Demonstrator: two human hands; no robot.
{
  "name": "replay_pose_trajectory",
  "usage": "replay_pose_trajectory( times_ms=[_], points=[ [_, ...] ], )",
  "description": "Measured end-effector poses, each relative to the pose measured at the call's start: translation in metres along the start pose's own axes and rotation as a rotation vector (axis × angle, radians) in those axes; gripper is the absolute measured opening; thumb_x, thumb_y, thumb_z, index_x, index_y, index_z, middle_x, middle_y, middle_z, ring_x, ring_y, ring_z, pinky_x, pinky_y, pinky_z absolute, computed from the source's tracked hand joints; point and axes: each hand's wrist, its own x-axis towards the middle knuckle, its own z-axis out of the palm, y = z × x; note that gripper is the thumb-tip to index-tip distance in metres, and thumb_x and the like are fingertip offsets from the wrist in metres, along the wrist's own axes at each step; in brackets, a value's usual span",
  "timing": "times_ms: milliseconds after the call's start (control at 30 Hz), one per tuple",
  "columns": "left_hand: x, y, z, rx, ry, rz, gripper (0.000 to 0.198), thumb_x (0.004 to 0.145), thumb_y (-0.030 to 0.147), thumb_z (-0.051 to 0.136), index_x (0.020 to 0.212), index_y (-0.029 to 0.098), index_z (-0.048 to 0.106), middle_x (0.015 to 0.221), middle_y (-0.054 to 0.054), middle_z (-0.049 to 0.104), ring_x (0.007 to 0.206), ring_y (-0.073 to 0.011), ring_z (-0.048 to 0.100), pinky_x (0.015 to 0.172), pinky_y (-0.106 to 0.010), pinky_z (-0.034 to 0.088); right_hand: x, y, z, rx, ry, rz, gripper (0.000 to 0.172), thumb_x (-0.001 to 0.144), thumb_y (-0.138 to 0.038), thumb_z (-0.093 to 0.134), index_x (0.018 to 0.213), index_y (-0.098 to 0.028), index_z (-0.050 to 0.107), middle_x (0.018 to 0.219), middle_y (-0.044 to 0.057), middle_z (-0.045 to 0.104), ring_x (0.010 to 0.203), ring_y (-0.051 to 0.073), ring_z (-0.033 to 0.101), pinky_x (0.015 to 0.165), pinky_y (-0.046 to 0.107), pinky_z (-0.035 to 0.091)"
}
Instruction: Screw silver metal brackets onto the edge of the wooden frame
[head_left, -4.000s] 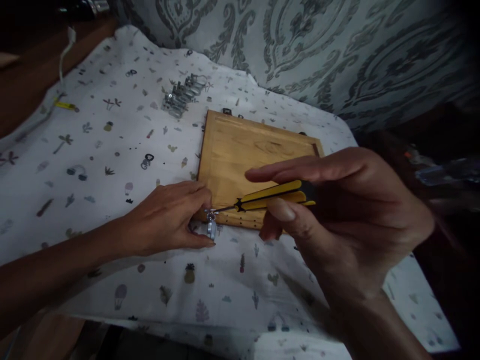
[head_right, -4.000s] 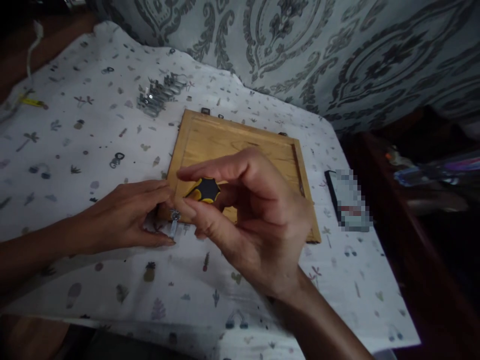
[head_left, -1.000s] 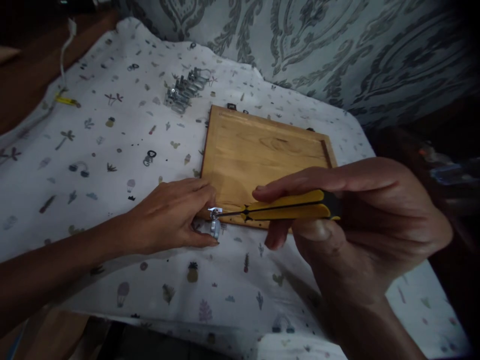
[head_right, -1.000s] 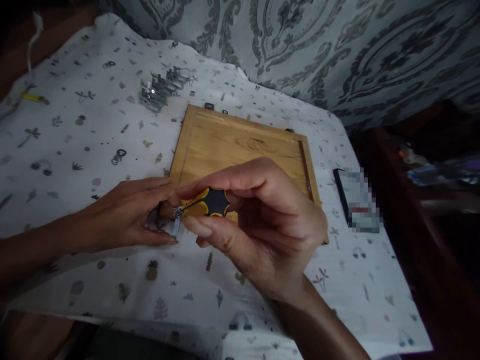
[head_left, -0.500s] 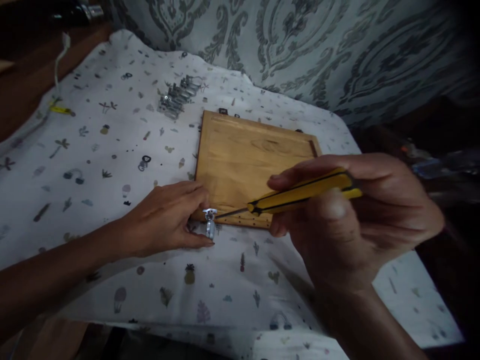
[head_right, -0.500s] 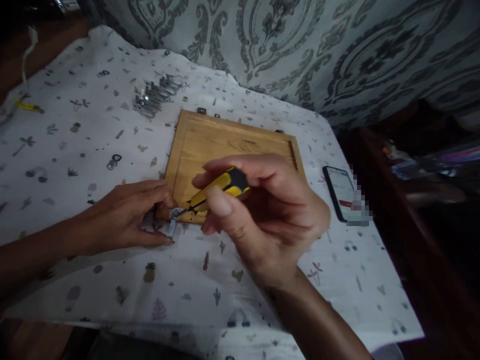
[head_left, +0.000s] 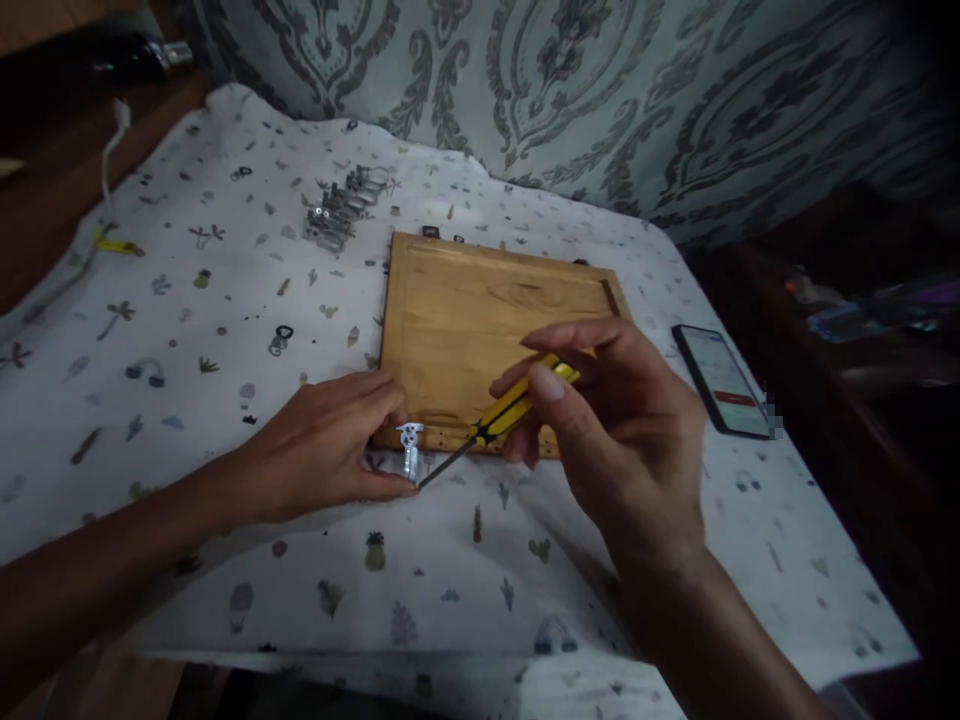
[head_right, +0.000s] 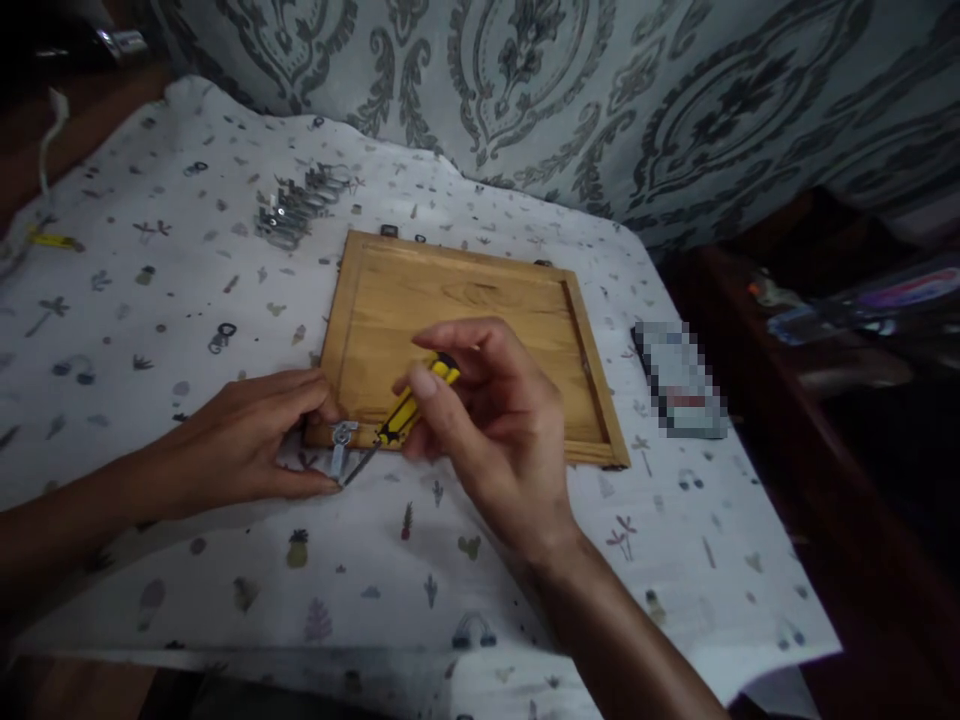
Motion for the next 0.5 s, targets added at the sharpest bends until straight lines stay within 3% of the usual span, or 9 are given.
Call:
replay_pose_trajectory(
  times_ms=[200,300,400,433,500],
  points=[
    [-0.002,-0.006,0.004,0.014,0.033,0.028,0.037,0.082,0.052,0.072,0.092,0.022,0.051,0.089,0.001,0.059,0.081,-0.0186,0.057,0.065,-0.028,0.038,-0.050,0.026,-0.034,-0.134,0.200,0.124,0.019,0.088,-0.034,0.076,0.090,-0.020,0.064,0.082,0.002,0.076,0.046,0.011,0.065,0.042,0.022,0.056],
    [-0.003,-0.008,0.005,0.005,0.037,0.036,0.038,0.083,0.054,0.070,0.093,0.023,0.052,0.090,0.001,0.060,0.080,-0.0185,0.057,0.065,-0.028,0.039,-0.069,0.040,-0.052,-0.330,0.272,0.180,0.025,0.085,-0.035,0.078,0.102,-0.021,0.067,0.102,0.006,0.076,0.045,0.009,0.062,0.039,0.022,0.051],
    [-0.003,-0.009,0.005,-0.003,0.045,0.036,0.037,0.082,0.052,0.072,0.093,0.023,0.051,0.091,0.001,0.060,0.079,-0.0183,0.056,0.064,-0.028,0.039,-0.098,0.041,-0.058,-0.495,0.379,0.097,0.029,0.088,-0.029,0.075,0.115,-0.026,0.068,0.114,0.005,0.073,0.044,0.006,0.054,0.037,0.024,0.047],
    [-0.003,-0.009,0.005,-0.006,0.048,0.038,0.037,0.082,0.051,0.072,0.092,0.023,0.051,0.091,0.001,0.061,0.079,-0.0182,0.056,0.065,-0.028,0.039,-0.112,0.039,-0.055,-0.489,0.334,0.074,0.028,0.090,-0.026,0.073,0.118,-0.029,0.068,0.104,0.003,0.075,0.046,0.008,0.054,0.038,0.024,0.046],
    [-0.003,-0.008,0.005,-0.010,0.054,0.042,0.036,0.082,0.050,0.072,0.092,0.023,0.051,0.092,0.000,0.061,0.080,-0.0180,0.057,0.066,-0.029,0.040,-0.146,0.033,-0.042,-0.339,-0.083,0.061,0.027,0.096,-0.027,0.066,0.122,-0.034,0.066,0.108,0.003,0.073,0.069,0.015,0.067,0.053,0.027,0.057]
  ],
)
